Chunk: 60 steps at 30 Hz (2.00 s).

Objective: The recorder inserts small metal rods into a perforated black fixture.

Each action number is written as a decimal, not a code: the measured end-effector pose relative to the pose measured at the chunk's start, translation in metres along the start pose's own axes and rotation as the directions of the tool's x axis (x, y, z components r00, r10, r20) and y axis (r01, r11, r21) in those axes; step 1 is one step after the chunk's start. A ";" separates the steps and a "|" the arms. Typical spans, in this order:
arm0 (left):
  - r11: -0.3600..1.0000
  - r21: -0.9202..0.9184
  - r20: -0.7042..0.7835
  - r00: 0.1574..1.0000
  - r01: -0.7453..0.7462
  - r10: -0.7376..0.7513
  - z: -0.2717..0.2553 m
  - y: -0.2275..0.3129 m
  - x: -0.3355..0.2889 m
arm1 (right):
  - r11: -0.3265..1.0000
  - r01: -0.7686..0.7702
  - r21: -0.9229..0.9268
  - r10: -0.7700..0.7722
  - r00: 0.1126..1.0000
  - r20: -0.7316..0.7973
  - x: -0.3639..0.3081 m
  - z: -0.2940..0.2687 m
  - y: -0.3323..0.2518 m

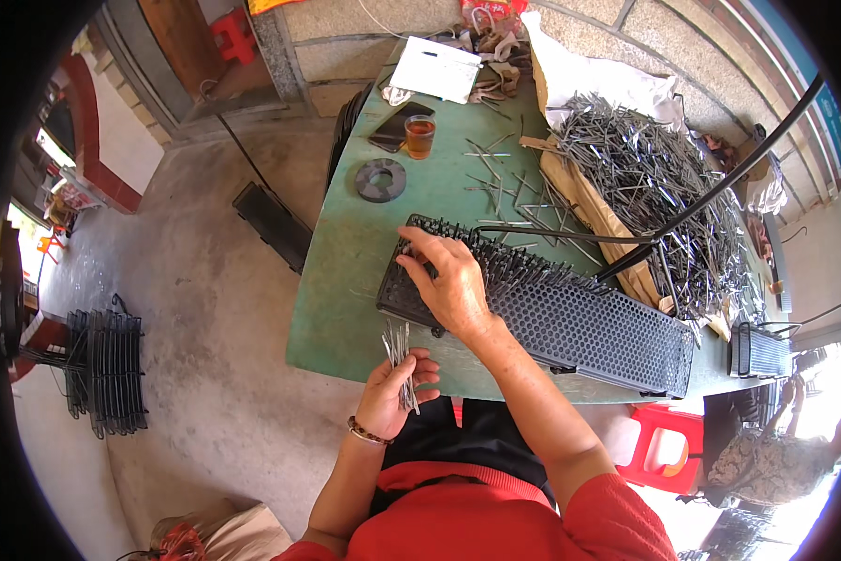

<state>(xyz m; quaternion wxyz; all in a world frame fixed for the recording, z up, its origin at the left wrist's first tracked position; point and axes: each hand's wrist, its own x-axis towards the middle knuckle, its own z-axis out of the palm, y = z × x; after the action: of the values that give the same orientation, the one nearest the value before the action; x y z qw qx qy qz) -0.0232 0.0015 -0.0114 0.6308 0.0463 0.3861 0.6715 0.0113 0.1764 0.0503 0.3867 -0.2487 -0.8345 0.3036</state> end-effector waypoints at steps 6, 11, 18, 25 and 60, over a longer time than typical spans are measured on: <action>1.000 0.001 0.001 1.000 -0.004 0.004 0.001 -0.002 0.000 | 0.970 0.223 -0.096 -0.223 0.975 0.007 -0.004 0.003 0.009; 1.000 0.004 0.007 1.000 0.003 -0.003 0.002 -0.002 0.001 | 0.932 0.292 -0.213 -0.297 0.955 0.008 -0.002 0.005 0.006; 1.000 0.010 -0.001 1.000 0.013 -0.013 -0.001 -0.002 0.001 | 0.903 0.286 -0.320 -0.317 0.947 -0.046 -0.001 0.003 0.004; 1.000 0.009 0.029 1.000 0.008 -0.009 0.006 0.000 0.000 | 0.924 0.272 -0.270 -0.295 0.954 -0.051 -0.004 -0.007 -0.002; 0.995 0.095 -0.021 1.000 -0.014 0.016 0.012 0.000 0.004 | 0.979 -0.190 0.069 0.198 0.972 -0.129 -0.017 -0.033 -0.002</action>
<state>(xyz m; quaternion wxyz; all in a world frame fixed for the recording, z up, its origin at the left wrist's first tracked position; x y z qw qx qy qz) -0.0175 0.0107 -0.0052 0.6189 0.0717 0.4237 0.6575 0.0475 0.1745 0.0604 0.4177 -0.3382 -0.7692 0.3456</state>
